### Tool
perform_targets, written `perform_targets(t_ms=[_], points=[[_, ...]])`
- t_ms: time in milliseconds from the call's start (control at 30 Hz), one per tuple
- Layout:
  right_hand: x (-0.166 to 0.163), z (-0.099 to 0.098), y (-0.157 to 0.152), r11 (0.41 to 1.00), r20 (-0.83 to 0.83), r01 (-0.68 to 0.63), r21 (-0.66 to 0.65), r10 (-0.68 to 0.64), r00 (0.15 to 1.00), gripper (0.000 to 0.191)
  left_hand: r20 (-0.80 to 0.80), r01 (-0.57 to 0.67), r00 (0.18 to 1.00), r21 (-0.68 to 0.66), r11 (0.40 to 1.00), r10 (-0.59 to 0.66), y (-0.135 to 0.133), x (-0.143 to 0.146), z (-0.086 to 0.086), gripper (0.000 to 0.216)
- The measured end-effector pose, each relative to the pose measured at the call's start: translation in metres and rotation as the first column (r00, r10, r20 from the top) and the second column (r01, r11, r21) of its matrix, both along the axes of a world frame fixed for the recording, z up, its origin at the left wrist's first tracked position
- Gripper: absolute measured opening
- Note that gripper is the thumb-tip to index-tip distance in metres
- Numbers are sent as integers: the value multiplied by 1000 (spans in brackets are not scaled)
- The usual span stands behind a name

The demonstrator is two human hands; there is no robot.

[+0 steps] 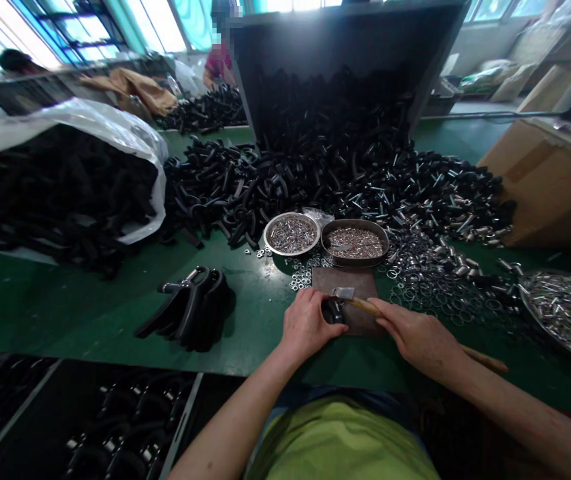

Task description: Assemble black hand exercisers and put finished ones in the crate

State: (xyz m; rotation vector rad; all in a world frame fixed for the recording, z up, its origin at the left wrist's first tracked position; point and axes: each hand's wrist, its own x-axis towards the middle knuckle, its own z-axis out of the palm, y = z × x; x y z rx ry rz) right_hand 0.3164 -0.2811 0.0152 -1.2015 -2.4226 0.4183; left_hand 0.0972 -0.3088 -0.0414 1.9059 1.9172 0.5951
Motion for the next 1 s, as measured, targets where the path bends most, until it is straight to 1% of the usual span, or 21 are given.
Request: perform_targets(t_ms=[33, 67, 133, 200, 233, 267, 333, 367, 400, 467, 533, 567, 633, 667, 700, 767, 800, 833, 867, 967, 1000], points=[[-1, 0, 0, 999, 42, -31, -38, 32, 999, 33, -3, 1, 1000, 2, 1000, -1, 0, 0, 0, 55], [-2, 2, -1, 998, 42, -26, -51, 28, 999, 35, -6, 2, 1000, 5, 1000, -2, 0, 0, 0, 55], [-3, 6, -2, 998, -73, 62, 5, -62, 995, 37, -12, 1, 1000, 7, 1000, -1, 0, 0, 0, 56], [-2, 4, -3, 985, -207, 152, 79, -133, 969, 36, -12, -2, 1000, 6, 1000, 2, 0, 0, 1, 56], [-1, -1, -1, 984, -205, 159, 87, -138, 969, 35, -8, -3, 1000, 4, 1000, 3, 0, 0, 1, 56], [-1, -6, 1, 989, -149, 133, 65, -122, 981, 34, -4, -4, 1000, 0, 1000, 4, 0, 1, 1, 55], [1, -14, 6, 998, 62, 55, -43, -52, 997, 32, 5, -8, 1000, -4, 1000, 8, 0, 1, 2, 56], [2, -15, 8, 995, 148, 47, -91, -33, 988, 33, 6, -9, 1000, -4, 1000, 9, 0, 2, 2, 56], [4, -11, 9, 992, 181, 58, -112, -37, 983, 33, 5, -11, 1000, -4, 1000, 11, 0, 2, 2, 55], [6, 4, 5, 995, 92, 65, -82, -57, 994, 35, -1, -15, 1000, -1, 1000, 15, 0, 2, 1, 55], [7, 22, -5, 994, -123, 101, -32, -104, 987, 35, -3, -19, 1000, -5, 1000, 19, -1, 3, 1, 56], [8, 27, -10, 989, -243, 146, -18, -146, 959, 34, -2, -20, 1000, -10, 1000, 20, -1, 3, 2, 56], [8, 27, -15, 967, -419, 254, 14, -225, 880, 33, 6, -21, 1000, -19, 1000, 21, 0, 3, 2, 57], [7, 21, -15, 964, -426, 266, 23, -232, 875, 32, 9, -23, 1000, -21, 1000, 23, 0, 3, 2, 57], [6, 14, -14, 969, -370, 244, 28, -217, 903, 30, 11, -24, 1000, -20, 999, 25, 0, 3, 2, 56], [3, -1, -7, 994, -109, 111, -20, -113, 988, 29, 11, -26, 1000, -14, 1000, 26, 0, 3, 2, 55], [2, -6, -4, 996, 12, 57, -62, -57, 998, 30, 10, -25, 1000, -11, 1000, 25, 0, 3, 2, 55], [1, -8, -1, 995, 76, 27, -91, -20, 997, 32, 11, -24, 1000, -9, 1000, 24, 0, 3, 2, 55], [0, -8, 0, 996, 73, 26, -85, -19, 997, 34, 12, -24, 1000, -8, 1000, 24, 0, 3, 2, 56], [1, -4, -2, 993, -101, 117, 23, -114, 988, 39, 20, -27, 999, -20, 999, 28, 0, 3, 2, 57], [1, -5, -2, 991, -113, 130, 36, -125, 986, 39, 25, -28, 999, -26, 999, 29, 0, 3, 2, 57]])
